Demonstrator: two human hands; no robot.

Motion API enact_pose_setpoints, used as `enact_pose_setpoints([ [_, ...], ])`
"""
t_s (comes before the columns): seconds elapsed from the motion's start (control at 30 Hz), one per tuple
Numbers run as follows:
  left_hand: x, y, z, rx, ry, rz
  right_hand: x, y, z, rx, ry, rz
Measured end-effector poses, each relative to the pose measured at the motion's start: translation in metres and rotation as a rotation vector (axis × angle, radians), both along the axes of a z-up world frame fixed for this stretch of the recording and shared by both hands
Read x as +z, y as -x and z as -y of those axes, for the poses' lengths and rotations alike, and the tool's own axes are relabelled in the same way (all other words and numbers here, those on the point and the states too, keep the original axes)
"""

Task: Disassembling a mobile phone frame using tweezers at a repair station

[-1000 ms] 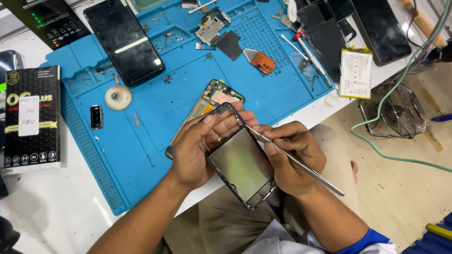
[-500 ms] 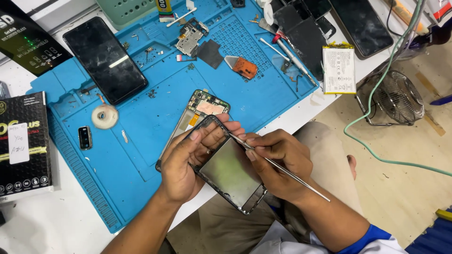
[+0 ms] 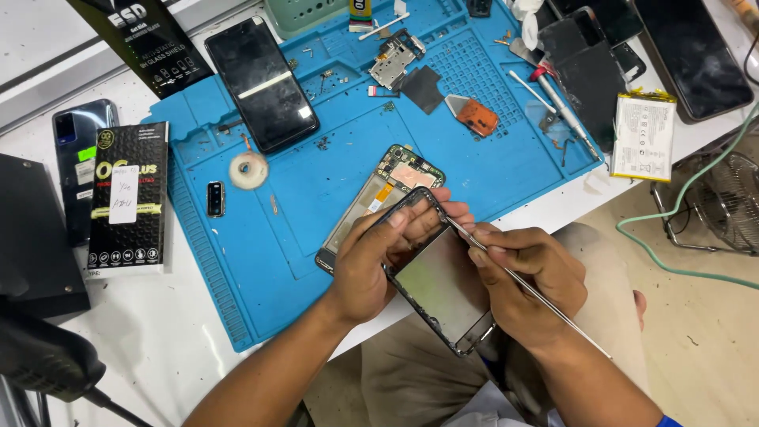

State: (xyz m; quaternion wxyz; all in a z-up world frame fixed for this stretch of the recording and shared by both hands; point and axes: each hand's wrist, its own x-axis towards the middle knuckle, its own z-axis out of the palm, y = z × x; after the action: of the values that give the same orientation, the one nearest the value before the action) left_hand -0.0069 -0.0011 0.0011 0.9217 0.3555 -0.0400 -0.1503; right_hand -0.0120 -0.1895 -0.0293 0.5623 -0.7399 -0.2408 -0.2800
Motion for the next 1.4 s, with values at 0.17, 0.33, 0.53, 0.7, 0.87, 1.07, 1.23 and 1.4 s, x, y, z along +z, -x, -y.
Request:
enact_pose_setpoints([
  [0.17,-0.001,-0.004,-0.004,-0.010,-0.046,0.005,0.005,0.000,0.010,0.016,0.012,-0.106],
  [0.33,0.000,-0.009,-0.007,0.048,-0.067,-0.030,-0.007,0.002,0.005,0.158,-0.210,-0.248],
  [0.53,-0.002,-0.008,-0.007,0.037,-0.067,-0.020,-0.008,0.000,0.003,0.096,-0.127,-0.179],
  [0.7,-0.007,-0.007,-0.008,-0.014,-0.106,0.008,-0.011,-0.003,0.002,0.034,-0.039,-0.060],
  [0.87,-0.005,-0.006,-0.008,-0.027,-0.126,0.041,-0.007,-0.005,-0.002,0.006,-0.007,-0.021],
  [1.07,-0.003,-0.004,-0.007,-0.040,-0.140,0.024,-0.004,-0.006,0.001,-0.005,0.037,-0.008],
  [1.23,-0.001,-0.004,-0.006,-0.045,-0.132,0.003,-0.006,-0.008,0.000,-0.010,0.029,-0.009],
  [1.4,0.001,-0.004,-0.006,-0.065,-0.178,0.013,-0.007,-0.006,0.000,0.004,-0.008,-0.032],
])
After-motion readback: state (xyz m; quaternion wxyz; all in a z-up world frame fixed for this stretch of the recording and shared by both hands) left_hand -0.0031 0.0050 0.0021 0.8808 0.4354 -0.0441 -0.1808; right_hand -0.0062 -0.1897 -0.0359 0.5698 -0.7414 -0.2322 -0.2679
